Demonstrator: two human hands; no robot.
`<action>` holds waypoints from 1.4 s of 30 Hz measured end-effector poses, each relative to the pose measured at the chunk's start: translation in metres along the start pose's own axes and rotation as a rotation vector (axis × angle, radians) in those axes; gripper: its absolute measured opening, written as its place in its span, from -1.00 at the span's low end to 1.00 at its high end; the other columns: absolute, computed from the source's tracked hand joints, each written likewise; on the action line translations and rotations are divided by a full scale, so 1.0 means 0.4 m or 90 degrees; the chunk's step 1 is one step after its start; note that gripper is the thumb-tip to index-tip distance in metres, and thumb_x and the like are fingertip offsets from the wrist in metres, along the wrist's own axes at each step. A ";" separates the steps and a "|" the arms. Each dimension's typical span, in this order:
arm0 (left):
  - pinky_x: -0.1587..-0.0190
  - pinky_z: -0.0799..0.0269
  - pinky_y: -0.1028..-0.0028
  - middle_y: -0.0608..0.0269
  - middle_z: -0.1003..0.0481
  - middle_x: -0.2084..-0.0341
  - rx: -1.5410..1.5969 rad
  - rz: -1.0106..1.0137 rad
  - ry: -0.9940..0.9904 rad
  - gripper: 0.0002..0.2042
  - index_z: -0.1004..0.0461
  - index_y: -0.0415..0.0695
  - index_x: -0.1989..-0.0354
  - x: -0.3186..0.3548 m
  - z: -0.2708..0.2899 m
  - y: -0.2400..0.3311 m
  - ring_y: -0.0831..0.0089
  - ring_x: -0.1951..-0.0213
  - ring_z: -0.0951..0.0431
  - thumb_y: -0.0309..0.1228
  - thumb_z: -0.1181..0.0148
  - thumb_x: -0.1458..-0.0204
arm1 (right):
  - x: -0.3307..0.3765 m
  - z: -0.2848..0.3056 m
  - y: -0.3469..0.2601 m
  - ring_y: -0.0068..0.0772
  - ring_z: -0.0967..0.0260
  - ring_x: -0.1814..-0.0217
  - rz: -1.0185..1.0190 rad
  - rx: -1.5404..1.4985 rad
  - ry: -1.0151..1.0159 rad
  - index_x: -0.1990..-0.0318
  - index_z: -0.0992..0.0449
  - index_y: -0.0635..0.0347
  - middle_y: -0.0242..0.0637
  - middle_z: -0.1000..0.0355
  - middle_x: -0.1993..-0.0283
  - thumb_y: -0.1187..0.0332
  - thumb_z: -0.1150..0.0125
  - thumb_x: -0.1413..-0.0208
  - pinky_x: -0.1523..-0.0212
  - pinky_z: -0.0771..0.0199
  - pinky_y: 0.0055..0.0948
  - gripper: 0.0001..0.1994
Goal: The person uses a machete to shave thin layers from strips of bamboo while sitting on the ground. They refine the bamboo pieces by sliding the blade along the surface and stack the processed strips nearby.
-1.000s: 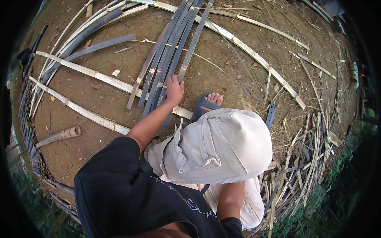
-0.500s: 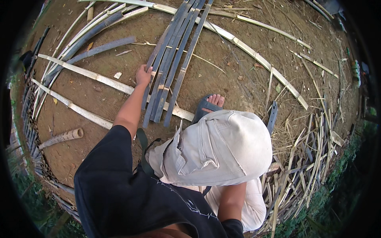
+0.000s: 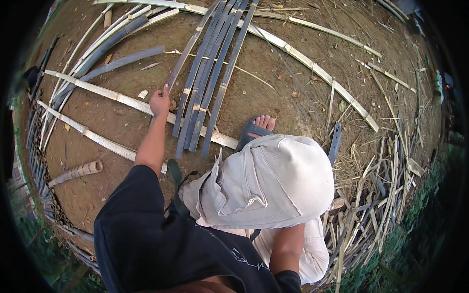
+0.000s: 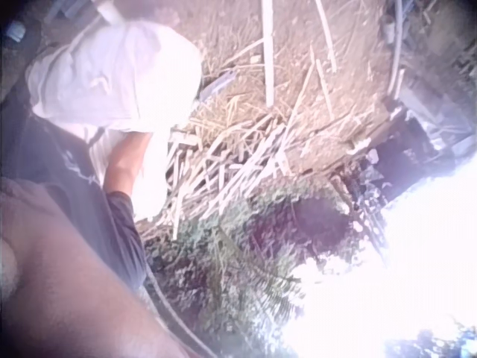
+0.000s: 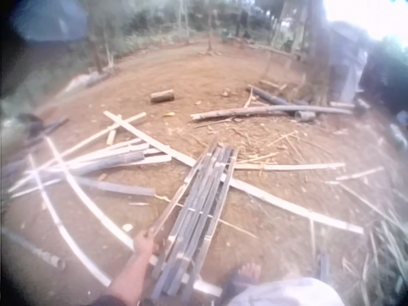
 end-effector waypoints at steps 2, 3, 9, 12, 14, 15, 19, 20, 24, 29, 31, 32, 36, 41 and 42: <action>0.26 -0.44 0.11 -0.01 -0.60 0.45 0.018 0.006 0.031 -0.46 -0.59 -0.19 0.36 0.008 0.002 -0.050 0.03 0.31 -0.60 0.16 -0.18 -0.07 | -0.007 -0.002 -0.009 0.19 -0.26 -0.28 0.006 -0.001 -0.002 -0.25 -0.36 0.18 0.20 -0.28 -0.28 0.24 -0.27 -0.04 -0.30 -0.26 -0.09 -0.42; 0.26 -0.44 0.12 -0.01 -0.59 0.47 0.025 -0.006 0.045 -0.47 -0.59 -0.20 0.37 0.003 -0.005 -0.065 0.03 0.33 -0.59 0.14 -0.18 -0.08 | -0.007 -0.002 -0.013 0.19 -0.26 -0.28 0.008 -0.003 -0.003 -0.25 -0.36 0.18 0.20 -0.28 -0.28 0.24 -0.27 -0.04 -0.30 -0.26 -0.09 -0.42; 0.01 -0.36 0.17 0.06 -0.50 0.09 -0.193 -0.320 0.265 -0.64 -0.54 -0.09 0.07 0.047 -0.006 0.068 0.08 0.02 -0.46 -0.10 -0.21 -0.11 | -0.011 -0.003 -0.011 0.19 -0.27 -0.27 0.011 0.001 -0.009 -0.25 -0.36 0.17 0.20 -0.28 -0.28 0.24 -0.27 -0.04 -0.29 -0.27 -0.09 -0.42; -0.09 -0.30 0.13 0.05 -0.42 -0.02 -0.104 -0.342 0.049 -0.56 -0.43 -0.10 -0.13 0.069 -0.035 0.191 0.07 -0.10 -0.37 -0.21 -0.22 -0.09 | -0.018 0.002 -0.009 0.19 -0.27 -0.27 0.008 0.006 -0.004 -0.25 -0.37 0.17 0.20 -0.28 -0.28 0.24 -0.26 -0.04 -0.29 -0.28 -0.09 -0.42; -0.11 -0.31 0.12 0.02 -0.43 0.00 -0.081 -0.361 -0.021 -0.56 -0.42 -0.13 -0.14 0.091 -0.058 0.225 0.05 -0.10 -0.38 -0.22 -0.22 -0.10 | -0.019 -0.004 -0.019 0.19 -0.28 -0.27 0.012 0.003 -0.008 -0.24 -0.37 0.17 0.20 -0.29 -0.28 0.23 -0.26 -0.04 -0.29 -0.28 -0.09 -0.43; -0.12 -0.32 0.12 0.01 -0.43 0.00 -0.094 -0.353 -0.034 -0.56 -0.42 -0.14 -0.13 0.086 -0.084 0.223 0.04 -0.11 -0.38 -0.23 -0.22 -0.11 | -0.020 -0.007 -0.025 0.19 -0.28 -0.27 0.016 0.002 -0.013 -0.24 -0.37 0.17 0.20 -0.29 -0.28 0.23 -0.26 -0.04 -0.29 -0.28 -0.09 -0.43; -0.14 -0.34 0.13 -0.04 -0.44 0.01 -0.108 -0.302 -0.203 -0.60 -0.43 -0.17 -0.09 0.095 -0.155 0.208 0.02 -0.14 -0.38 -0.27 -0.23 -0.11 | -0.026 -0.005 -0.025 0.19 -0.28 -0.26 0.015 0.003 -0.012 -0.24 -0.37 0.16 0.20 -0.29 -0.28 0.23 -0.26 -0.04 -0.29 -0.29 -0.09 -0.43; -0.14 -0.35 0.13 -0.05 -0.44 0.01 -0.095 -0.296 -0.182 -0.60 -0.43 -0.19 -0.08 0.093 -0.149 0.203 0.02 -0.13 -0.39 -0.28 -0.24 -0.11 | -0.028 -0.005 -0.027 0.19 -0.28 -0.26 0.017 0.001 -0.009 -0.24 -0.37 0.16 0.20 -0.29 -0.27 0.23 -0.26 -0.04 -0.28 -0.29 -0.10 -0.43; -0.14 -0.35 0.12 -0.05 -0.43 0.01 -0.130 -0.306 -0.156 -0.59 -0.43 -0.22 -0.07 0.101 -0.115 0.185 0.03 -0.11 -0.40 -0.27 -0.24 -0.10 | -0.034 -0.008 -0.026 0.18 -0.29 -0.26 0.017 -0.001 -0.010 -0.24 -0.37 0.16 0.20 -0.29 -0.27 0.23 -0.26 -0.04 -0.28 -0.29 -0.10 -0.43; -0.17 -0.32 0.09 -0.07 -0.42 -0.01 -0.189 -0.348 0.011 -0.50 -0.38 -0.17 -0.16 0.108 -0.031 0.185 0.00 -0.10 -0.40 -0.14 -0.21 -0.12 | -0.035 -0.014 -0.021 0.18 -0.29 -0.25 0.014 -0.001 -0.010 -0.24 -0.38 0.15 0.20 -0.30 -0.27 0.23 -0.26 -0.05 -0.28 -0.30 -0.10 -0.43; -0.18 -0.31 0.10 -0.10 -0.42 -0.03 -0.155 -0.260 0.073 -0.45 -0.34 -0.17 -0.20 0.062 -0.043 0.133 0.00 -0.11 -0.39 -0.09 -0.19 -0.12 | -0.036 -0.014 -0.026 0.18 -0.30 -0.25 0.019 0.001 -0.014 -0.24 -0.38 0.15 0.20 -0.30 -0.27 0.23 -0.26 -0.05 -0.27 -0.30 -0.10 -0.44; -0.19 -0.30 0.11 -0.13 -0.41 -0.04 -0.143 -0.219 -0.006 -0.45 -0.32 -0.18 -0.22 0.041 -0.077 0.121 -0.02 -0.12 -0.39 -0.13 -0.19 -0.13 | -0.034 -0.011 -0.021 0.18 -0.30 -0.25 0.016 0.002 -0.010 -0.24 -0.38 0.15 0.20 -0.30 -0.27 0.23 -0.26 -0.05 -0.27 -0.30 -0.10 -0.44; -0.21 -0.28 0.14 -0.20 -0.38 -0.09 -0.076 -0.184 -0.106 -0.47 -0.26 -0.23 -0.27 -0.006 -0.138 0.026 -0.09 -0.14 -0.37 -0.28 -0.16 -0.17 | -0.035 -0.012 -0.035 0.18 -0.30 -0.25 0.025 0.002 -0.020 -0.24 -0.38 0.15 0.20 -0.30 -0.27 0.23 -0.26 -0.05 -0.27 -0.31 -0.10 -0.44; -0.19 -0.28 0.11 -0.22 -0.39 -0.05 0.060 -0.278 -0.101 -0.54 -0.30 -0.24 -0.26 0.026 -0.152 0.032 -0.16 -0.11 -0.37 -0.41 -0.13 -0.18 | -0.030 -0.001 -0.021 0.18 -0.31 -0.24 0.014 0.008 -0.013 -0.24 -0.38 0.14 0.20 -0.30 -0.26 0.23 -0.25 -0.05 -0.27 -0.32 -0.10 -0.44; -0.17 -0.29 0.11 -0.22 -0.39 -0.04 0.065 -0.282 -0.115 -0.55 -0.32 -0.24 -0.24 0.021 -0.153 0.034 -0.16 -0.10 -0.37 -0.39 -0.12 -0.19 | -0.028 0.002 -0.017 0.18 -0.31 -0.24 0.012 0.008 -0.013 -0.23 -0.38 0.14 0.20 -0.30 -0.26 0.23 -0.25 -0.05 -0.27 -0.32 -0.10 -0.44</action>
Point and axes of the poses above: each hand's wrist, its own x-axis away from the middle knuckle, its own z-axis out of the back of the hand, y = z × x, the point moved 7 cm from there along -x, towards the middle knuckle
